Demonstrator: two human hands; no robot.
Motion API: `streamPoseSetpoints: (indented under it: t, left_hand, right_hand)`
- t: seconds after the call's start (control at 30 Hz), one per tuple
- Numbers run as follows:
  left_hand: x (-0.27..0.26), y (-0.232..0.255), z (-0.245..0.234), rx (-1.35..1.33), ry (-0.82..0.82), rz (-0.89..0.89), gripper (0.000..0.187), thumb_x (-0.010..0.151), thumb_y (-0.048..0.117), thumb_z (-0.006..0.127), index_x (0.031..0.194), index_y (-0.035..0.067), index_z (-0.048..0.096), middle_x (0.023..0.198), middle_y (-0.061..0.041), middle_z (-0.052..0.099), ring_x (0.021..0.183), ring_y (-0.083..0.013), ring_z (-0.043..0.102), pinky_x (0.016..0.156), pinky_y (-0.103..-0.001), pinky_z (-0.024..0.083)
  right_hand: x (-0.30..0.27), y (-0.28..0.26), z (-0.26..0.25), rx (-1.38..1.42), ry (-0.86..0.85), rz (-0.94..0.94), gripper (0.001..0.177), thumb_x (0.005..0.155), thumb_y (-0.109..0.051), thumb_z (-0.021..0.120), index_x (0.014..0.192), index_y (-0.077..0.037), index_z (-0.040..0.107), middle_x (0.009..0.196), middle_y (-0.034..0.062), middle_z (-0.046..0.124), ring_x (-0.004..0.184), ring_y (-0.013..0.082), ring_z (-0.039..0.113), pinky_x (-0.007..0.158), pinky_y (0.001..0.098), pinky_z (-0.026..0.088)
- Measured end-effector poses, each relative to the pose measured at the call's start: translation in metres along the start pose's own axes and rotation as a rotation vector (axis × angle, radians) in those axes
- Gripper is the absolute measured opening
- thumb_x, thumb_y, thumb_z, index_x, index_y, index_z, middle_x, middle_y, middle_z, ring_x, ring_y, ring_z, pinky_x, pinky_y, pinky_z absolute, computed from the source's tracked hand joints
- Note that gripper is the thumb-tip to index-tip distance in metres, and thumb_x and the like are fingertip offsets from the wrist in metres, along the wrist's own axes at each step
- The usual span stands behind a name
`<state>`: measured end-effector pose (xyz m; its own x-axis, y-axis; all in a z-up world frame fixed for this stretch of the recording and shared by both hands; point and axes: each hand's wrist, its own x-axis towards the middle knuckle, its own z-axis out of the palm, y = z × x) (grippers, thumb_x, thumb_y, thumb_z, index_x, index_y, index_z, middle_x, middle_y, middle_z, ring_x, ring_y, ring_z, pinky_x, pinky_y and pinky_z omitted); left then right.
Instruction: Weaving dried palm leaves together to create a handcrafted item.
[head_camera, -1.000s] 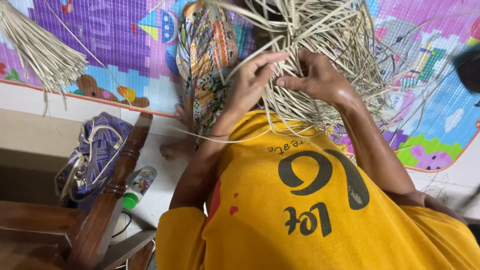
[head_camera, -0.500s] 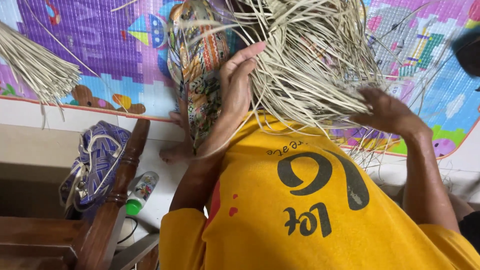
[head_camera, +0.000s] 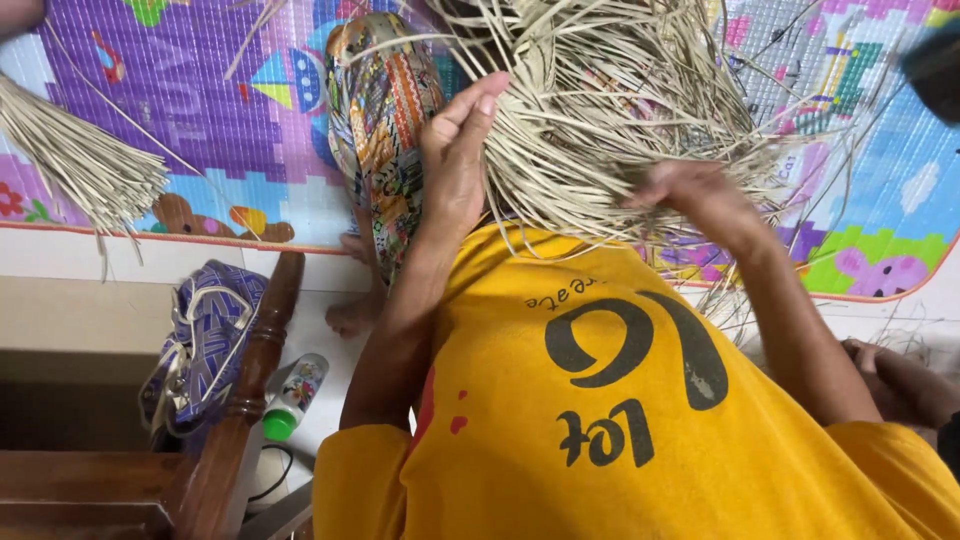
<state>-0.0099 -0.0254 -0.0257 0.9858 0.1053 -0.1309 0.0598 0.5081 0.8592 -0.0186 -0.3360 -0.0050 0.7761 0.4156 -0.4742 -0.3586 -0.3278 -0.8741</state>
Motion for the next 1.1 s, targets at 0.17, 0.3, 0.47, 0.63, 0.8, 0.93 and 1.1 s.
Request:
streamPoseSetpoints:
  t: [0.17,0.3,0.47,0.63,0.8,0.93,1.1]
  left_hand:
    - [-0.012,0.005,0.009,-0.048,0.04,-0.018,0.026,0.098,0.007,0.058,0.12,-0.005,0.065,0.122,-0.023,0.067,0.12,-0.0292,0.063,0.114,-0.042,0.046]
    - [-0.019,0.003,0.019,-0.062,0.135,0.044,0.025,0.092,0.018,0.068,0.11,0.007,0.055,0.102,-0.007,0.057,0.097,-0.017,0.058,0.092,-0.034,0.052]
    - [-0.013,0.008,0.017,0.147,0.068,-0.046,0.036,0.091,0.047,0.067,0.092,0.016,0.051,0.081,0.002,0.04,0.072,-0.0106,0.04,0.068,-0.026,0.039]
    - [0.003,0.015,0.0,0.064,-0.199,-0.403,0.064,0.091,0.043,0.064,0.123,-0.013,0.06,0.137,-0.032,0.057,0.138,-0.0389,0.049,0.121,-0.05,0.031]
    - [0.017,-0.012,-0.008,-0.161,0.029,-0.471,0.029,0.079,0.023,0.083,0.097,0.001,0.075,0.097,-0.012,0.076,0.106,-0.0242,0.066,0.109,-0.044,0.034]
    - [0.015,-0.023,0.001,-0.153,0.106,-0.292,0.016,0.078,0.015,0.084,0.091,0.007,0.078,0.085,-0.006,0.077,0.084,-0.0154,0.07,0.096,-0.035,0.05]
    - [0.011,-0.029,0.01,-0.138,0.21,-0.232,0.024,0.08,0.004,0.081,0.102,0.001,0.073,0.089,-0.014,0.074,0.083,-0.0215,0.071,0.075,-0.029,0.063]
  right_hand:
    - [-0.024,0.073,-0.085,-0.513,0.511,0.633,0.033,0.104,-0.026,0.079,0.086,0.0,0.068,0.07,0.0167,0.065,0.052,0.0241,0.067,0.041,0.0316,0.054]
    - [-0.009,-0.004,-0.061,-1.347,0.688,-0.109,0.066,0.082,-0.016,0.097,0.127,0.007,0.054,0.106,0.0168,0.055,0.09,0.0293,0.057,0.069,0.04,0.053]
    - [0.033,-0.101,0.024,-0.657,0.366,-0.719,0.019,0.099,0.021,0.07,0.115,0.014,0.063,0.115,0.0302,0.065,0.109,0.0426,0.062,0.102,0.0531,0.053]
    - [0.066,-0.093,0.081,-0.396,0.18,-0.626,0.014,0.095,0.019,0.062,0.106,0.014,0.068,0.091,0.0248,0.07,0.073,0.0281,0.066,0.065,0.0301,0.061]
    - [0.08,-0.09,0.094,-0.254,0.24,-0.597,0.021,0.097,0.017,0.062,0.117,0.012,0.065,0.088,0.0174,0.065,0.067,0.0204,0.06,0.055,0.0258,0.054]
    - [0.084,-0.099,0.098,-0.301,0.244,-0.634,0.024,0.097,0.018,0.06,0.12,0.014,0.062,0.09,0.0187,0.064,0.066,0.0195,0.058,0.054,0.0265,0.053]
    - [0.086,-0.101,0.096,-0.331,0.268,-0.57,0.019,0.096,0.016,0.061,0.114,0.011,0.06,0.08,0.0132,0.062,0.065,0.0201,0.059,0.055,0.0276,0.054]
